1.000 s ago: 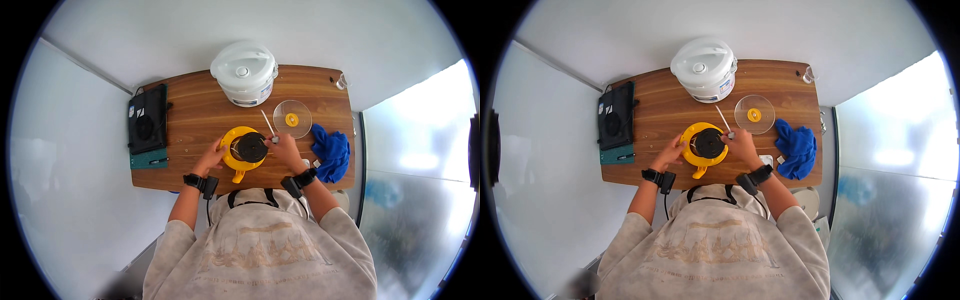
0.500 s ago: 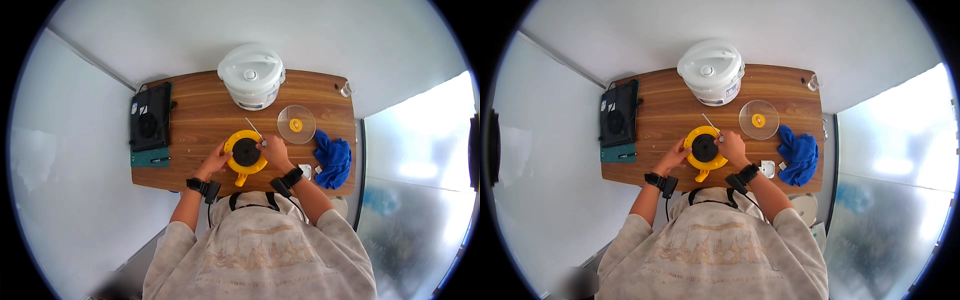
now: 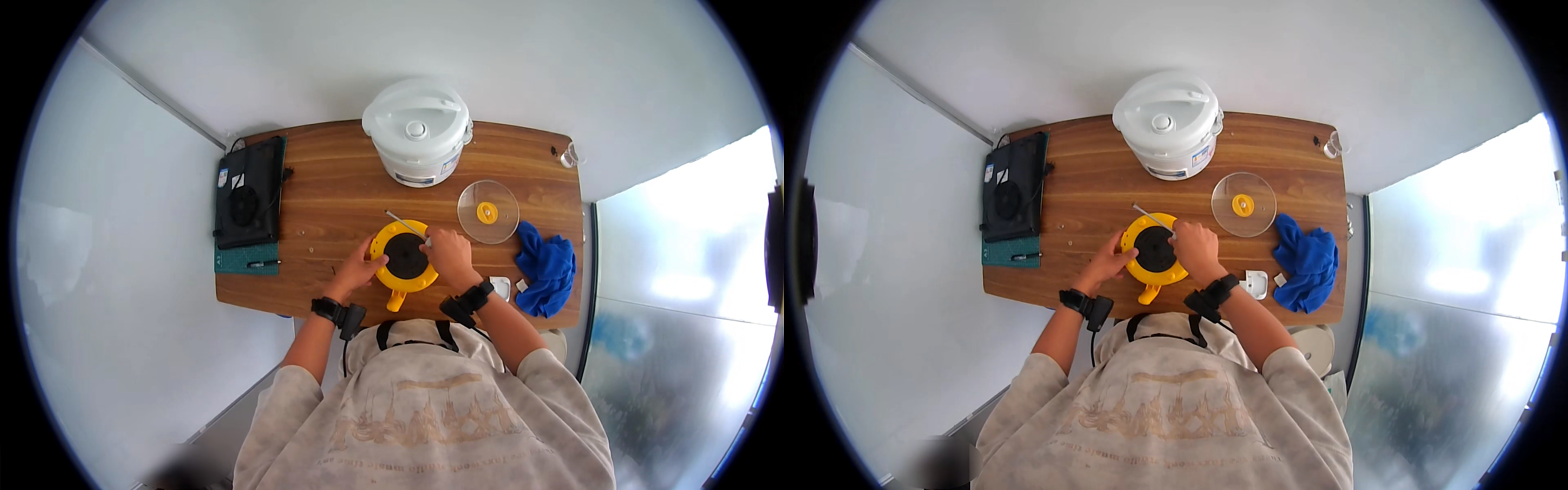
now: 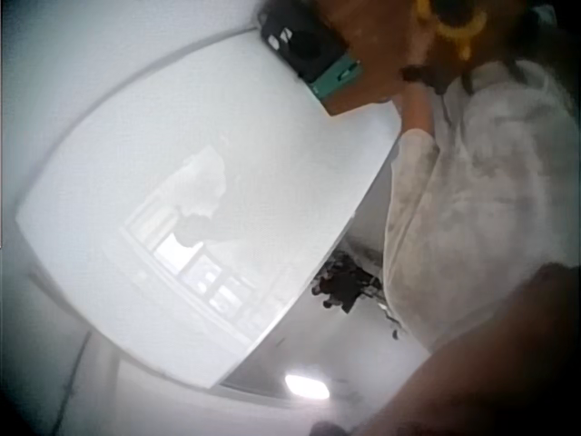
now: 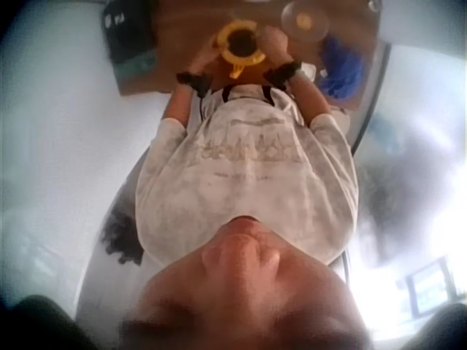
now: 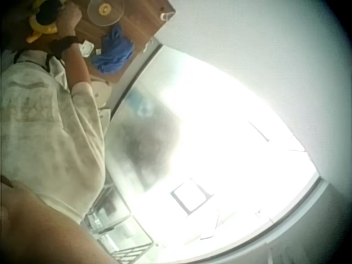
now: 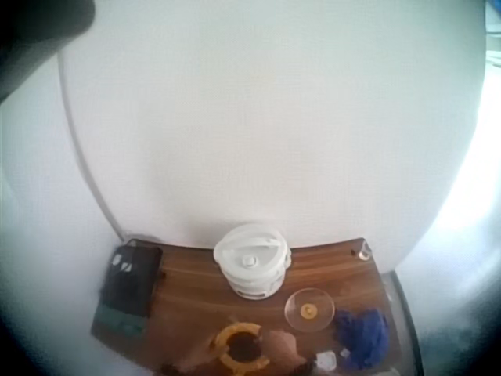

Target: The person assembles a yellow electric kettle by screwing a black circular base onto the kettle, removing and reinserting a metal heating element, and securing the lid. They then place a black rectangular device on the table.

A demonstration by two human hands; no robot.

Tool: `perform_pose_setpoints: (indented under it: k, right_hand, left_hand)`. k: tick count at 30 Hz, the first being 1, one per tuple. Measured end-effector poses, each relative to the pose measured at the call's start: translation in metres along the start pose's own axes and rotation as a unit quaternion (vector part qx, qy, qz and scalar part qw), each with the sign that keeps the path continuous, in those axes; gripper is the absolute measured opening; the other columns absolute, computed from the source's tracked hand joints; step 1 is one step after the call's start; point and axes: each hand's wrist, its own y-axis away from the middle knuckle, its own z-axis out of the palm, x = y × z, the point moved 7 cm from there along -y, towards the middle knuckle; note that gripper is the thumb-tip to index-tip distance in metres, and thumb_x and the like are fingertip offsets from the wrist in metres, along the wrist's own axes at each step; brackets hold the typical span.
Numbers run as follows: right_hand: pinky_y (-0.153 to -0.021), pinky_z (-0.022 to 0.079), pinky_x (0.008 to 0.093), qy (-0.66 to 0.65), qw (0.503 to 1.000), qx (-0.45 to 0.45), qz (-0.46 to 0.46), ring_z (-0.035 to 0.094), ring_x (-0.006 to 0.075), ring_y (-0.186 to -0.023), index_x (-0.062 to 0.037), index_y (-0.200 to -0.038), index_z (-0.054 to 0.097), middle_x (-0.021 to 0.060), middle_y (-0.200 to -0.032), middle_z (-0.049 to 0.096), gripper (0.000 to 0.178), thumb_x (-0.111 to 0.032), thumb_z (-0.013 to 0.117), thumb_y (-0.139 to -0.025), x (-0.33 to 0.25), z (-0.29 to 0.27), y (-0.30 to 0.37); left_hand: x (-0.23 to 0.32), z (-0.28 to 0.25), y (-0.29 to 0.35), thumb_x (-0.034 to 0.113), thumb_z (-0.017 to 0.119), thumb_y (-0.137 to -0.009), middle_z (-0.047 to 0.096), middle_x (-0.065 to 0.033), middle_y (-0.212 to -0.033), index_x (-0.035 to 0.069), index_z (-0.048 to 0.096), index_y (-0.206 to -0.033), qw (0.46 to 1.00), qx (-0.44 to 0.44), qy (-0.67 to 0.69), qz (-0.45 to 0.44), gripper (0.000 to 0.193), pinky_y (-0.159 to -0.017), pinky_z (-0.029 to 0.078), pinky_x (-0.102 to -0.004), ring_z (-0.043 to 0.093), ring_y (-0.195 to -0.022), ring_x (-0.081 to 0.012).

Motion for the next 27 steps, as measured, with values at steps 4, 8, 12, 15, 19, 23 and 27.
perform_pose_setpoints:
  k: [4, 8, 12, 15, 19, 23, 27]
  right_hand:
    - [-0.073, 0.055, 0.0468, 0.023, 1.000, -0.006, -0.007, 0.070, 0.0355, -0.084, -0.0074, -0.095, 0.067, 0.0149, -0.086, 0.072, 0.023, -0.022, 0.077, -0.081, -0.004, 0.002, -0.002]
    - [-0.074, 0.055, 0.0466, 0.025, 0.999, -0.016, -0.018, 0.070, 0.0356, -0.086, -0.0075, -0.097, 0.066, 0.0151, -0.089, 0.072, 0.024, -0.021, 0.077, -0.080, -0.001, 0.003, -0.004]
    - [-0.075, 0.055, 0.0469, 0.016, 0.999, -0.050, -0.003, 0.070, 0.0364, -0.088, -0.0081, -0.106, 0.065, 0.0161, -0.091, 0.073, 0.033, -0.022, 0.078, -0.080, 0.000, 0.003, -0.006]
    - [-0.076, 0.055, 0.0477, -0.009, 0.998, -0.065, 0.007, 0.070, 0.0380, -0.089, -0.0086, -0.112, 0.061, 0.0181, -0.093, 0.072, 0.040, -0.023, 0.079, -0.079, 0.002, 0.004, -0.009]
    - [-0.076, 0.055, 0.0488, -0.053, 0.995, -0.069, 0.046, 0.070, 0.0403, -0.091, -0.0092, -0.119, 0.054, 0.0205, -0.094, 0.071, 0.052, -0.025, 0.082, -0.079, 0.003, 0.002, -0.010]
    - [-0.077, 0.055, 0.0491, -0.027, 0.996, -0.078, 0.037, 0.070, 0.0407, -0.092, -0.0084, -0.122, 0.053, 0.0213, -0.095, 0.072, 0.055, -0.026, 0.082, -0.079, 0.010, 0.011, -0.014]
    - [-0.075, 0.055, 0.0495, -0.031, 0.997, -0.068, 0.026, 0.070, 0.0410, -0.091, -0.0089, -0.123, 0.052, 0.0210, -0.093, 0.072, 0.055, -0.025, 0.082, -0.079, 0.008, 0.008, -0.013]
  left_hand:
    - [-0.007, 0.000, -0.006, 0.040, 0.070, -0.092, 0.064, -0.0129, -0.123, 0.023, 0.031, -0.157, 1.000, 0.011, 0.006, 0.012, 0.078, -0.068, 0.059, -0.0338, 0.067, -0.092, -0.0207]
    - [-0.010, 0.000, -0.010, 0.040, 0.070, -0.091, 0.064, -0.0129, -0.122, 0.023, 0.032, -0.156, 1.000, 0.007, 0.004, 0.007, 0.077, -0.068, 0.059, -0.0336, 0.067, -0.091, -0.0209]
    - [-0.002, 0.001, -0.006, 0.039, 0.070, -0.090, 0.064, -0.0129, -0.123, 0.022, 0.033, -0.155, 1.000, 0.007, -0.004, 0.003, 0.077, -0.067, 0.058, -0.0330, 0.067, -0.091, -0.0215]
    - [-0.001, 0.002, -0.007, 0.040, 0.071, -0.090, 0.063, -0.0141, -0.126, 0.022, 0.034, -0.155, 1.000, 0.005, -0.005, 0.011, 0.077, -0.070, 0.060, -0.0348, 0.068, -0.096, -0.0233]
    - [0.002, 0.000, -0.004, 0.042, 0.072, -0.089, 0.062, -0.0158, -0.129, 0.021, 0.034, -0.155, 1.000, 0.019, -0.010, -0.009, 0.079, -0.074, 0.061, -0.0379, 0.068, -0.104, -0.0268]
    - [0.004, 0.001, -0.003, 0.044, 0.072, -0.090, 0.062, -0.0167, -0.130, 0.020, 0.034, -0.155, 1.000, 0.017, -0.020, -0.008, 0.079, -0.075, 0.062, -0.0386, 0.068, -0.106, -0.0285]
    - [0.000, 0.003, -0.006, 0.043, 0.071, -0.091, 0.062, -0.0167, -0.130, 0.019, 0.033, -0.155, 1.000, 0.015, -0.017, 0.010, 0.078, -0.073, 0.062, -0.0373, 0.068, -0.104, -0.0280]
